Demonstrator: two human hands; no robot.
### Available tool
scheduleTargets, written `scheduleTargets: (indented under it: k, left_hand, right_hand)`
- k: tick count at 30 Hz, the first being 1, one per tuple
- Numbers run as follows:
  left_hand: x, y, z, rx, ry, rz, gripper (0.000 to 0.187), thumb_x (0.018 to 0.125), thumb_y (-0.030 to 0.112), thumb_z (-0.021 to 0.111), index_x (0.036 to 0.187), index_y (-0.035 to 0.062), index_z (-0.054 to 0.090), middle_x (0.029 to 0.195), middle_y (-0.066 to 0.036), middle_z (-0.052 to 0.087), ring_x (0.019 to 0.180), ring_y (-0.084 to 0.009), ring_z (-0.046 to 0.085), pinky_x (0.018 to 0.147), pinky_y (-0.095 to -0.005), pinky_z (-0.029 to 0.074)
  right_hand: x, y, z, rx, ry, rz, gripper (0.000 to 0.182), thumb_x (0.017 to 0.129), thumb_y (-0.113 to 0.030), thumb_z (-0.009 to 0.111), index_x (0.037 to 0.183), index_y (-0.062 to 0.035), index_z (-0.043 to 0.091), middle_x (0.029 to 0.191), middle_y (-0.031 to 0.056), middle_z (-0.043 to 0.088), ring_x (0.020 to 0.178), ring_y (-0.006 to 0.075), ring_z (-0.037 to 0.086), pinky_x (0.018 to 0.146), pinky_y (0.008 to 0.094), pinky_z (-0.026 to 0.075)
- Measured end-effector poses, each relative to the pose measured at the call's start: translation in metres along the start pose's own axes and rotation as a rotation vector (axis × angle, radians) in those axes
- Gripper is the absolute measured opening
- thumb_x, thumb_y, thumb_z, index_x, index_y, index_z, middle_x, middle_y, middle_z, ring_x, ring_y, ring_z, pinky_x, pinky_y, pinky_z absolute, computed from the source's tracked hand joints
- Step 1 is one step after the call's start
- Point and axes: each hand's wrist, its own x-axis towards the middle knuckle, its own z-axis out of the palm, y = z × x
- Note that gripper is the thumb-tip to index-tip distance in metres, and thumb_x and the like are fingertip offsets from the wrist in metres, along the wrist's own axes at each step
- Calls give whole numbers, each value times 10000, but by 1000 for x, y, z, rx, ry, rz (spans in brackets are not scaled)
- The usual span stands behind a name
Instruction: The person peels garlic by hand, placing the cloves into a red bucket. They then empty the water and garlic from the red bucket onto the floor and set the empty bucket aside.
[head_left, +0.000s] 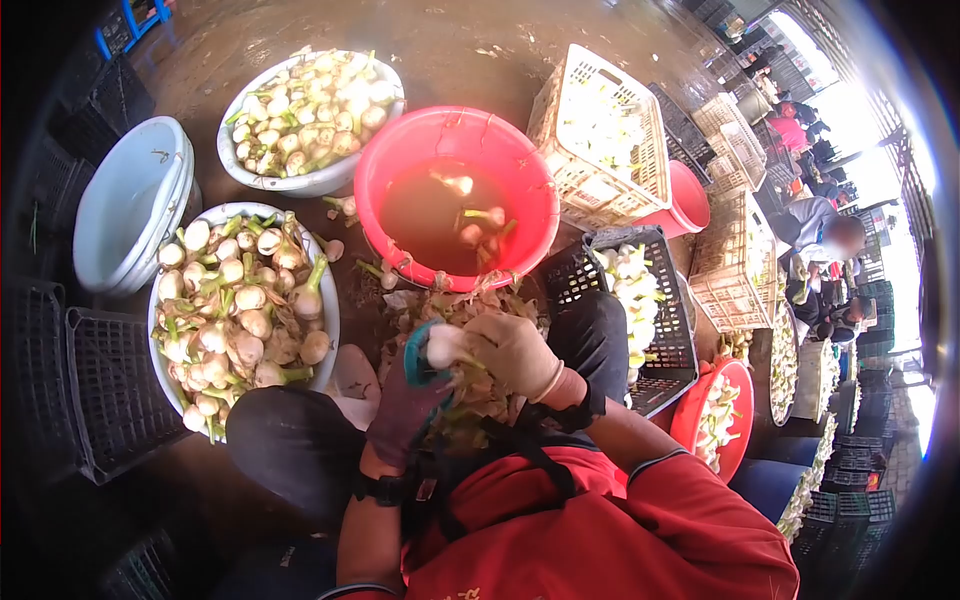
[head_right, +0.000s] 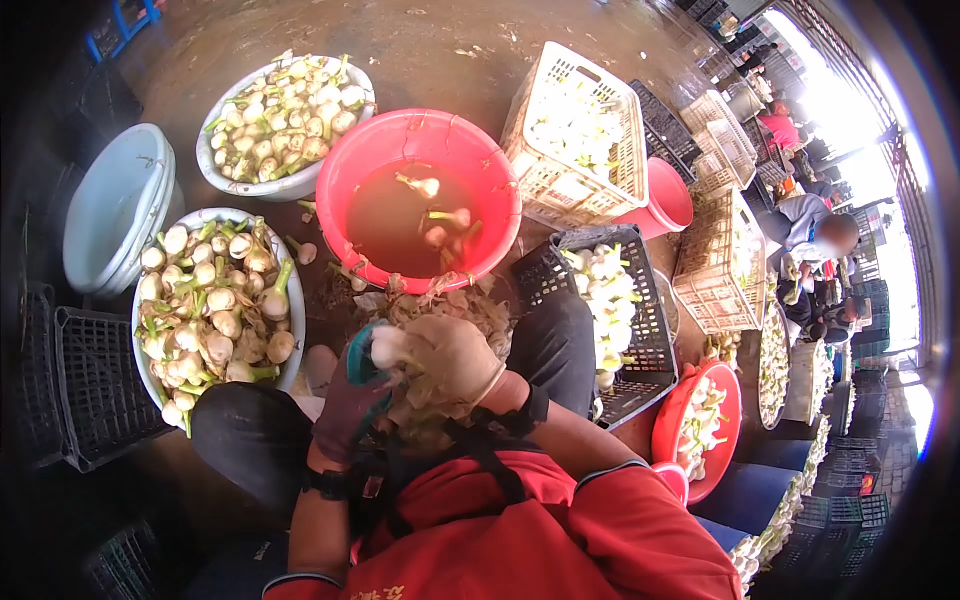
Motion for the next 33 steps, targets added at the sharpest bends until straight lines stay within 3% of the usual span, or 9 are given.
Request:
scheduleTargets:
  k: [9,11,13,15,17,21,23,30,33]
  left_hand:
    - [-5,-10,-11,34,-87,64,401,868,83,578,1255,32,485,1096,-97,591,968,-164,604,823,-278,496]
    - [-6,-5,-12,-48,-112,69,386,877,104,575,1246,31,488,1080,-112,594,954,-180,617,808,-279,511]
    - [-5,1,-15,-504,-89,-23,370,892,133,551,1238,26,476,1049,-138,596,936,-215,632,772,-287,546]
    - [1,-13,-16,-528,-50,30,339,904,146,542,1213,23,477,1045,-134,589,935,-226,634,734,-294,567]
    - [5,-27,-14,-9,151,136,313,934,134,507,1225,24,473,1065,-136,564,898,-259,623,723,-342,571]
    - [13,-37,-12,-192,86,-86,354,895,97,565,1229,33,465,1095,-110,541,914,-240,623,810,-342,542]
    - [10,-17,2,412,47,248,364,877,82,568,1223,32,467,1076,-105,547,912,-220,617,805,-326,533]
    - [4,-16,-6,-259,182,-160,382,824,18,528,1205,5,500,992,-99,603,889,-200,633,784,-290,520]
    - [8,-19,-4,10,94,-249,404,814,41,541,1217,14,534,1059,-128,613,949,-236,630,819,-325,513]
  right_hand:
    - [3,-5,-20,486,-97,335,77,857,-99,612,897,-47,654,796,60,627,738,163,628,669,308,497]
    - [9,39,-35,-118,158,-352,114,885,-107,554,866,-20,624,751,90,613,677,246,611,650,321,509]
    - [14,20,-57,467,98,380,101,848,-146,593,853,-55,638,787,96,630,707,285,618,657,359,523]
    - [15,27,-44,-670,-195,230,247,821,-157,643,1056,-81,630,832,133,624,736,321,627,672,367,517]
    - [9,14,-37,-422,-34,-384,310,826,-206,647,1115,-105,598,813,113,626,704,341,612,646,393,510]
    - [7,-30,-21,-217,-352,-168,321,767,-219,633,1071,-138,572,834,86,622,789,310,628,685,398,511]
    - [14,-2,-24,-352,-132,-282,248,756,-146,612,1003,-134,606,854,76,628,787,280,635,658,387,512]
    - [80,19,-162,-663,972,-99,323,831,-45,641,1146,-1,580,933,199,641,837,296,640,728,383,511]
    - [114,16,-153,-517,770,-180,335,789,-38,669,1115,-8,598,990,193,621,901,330,627,767,395,509]
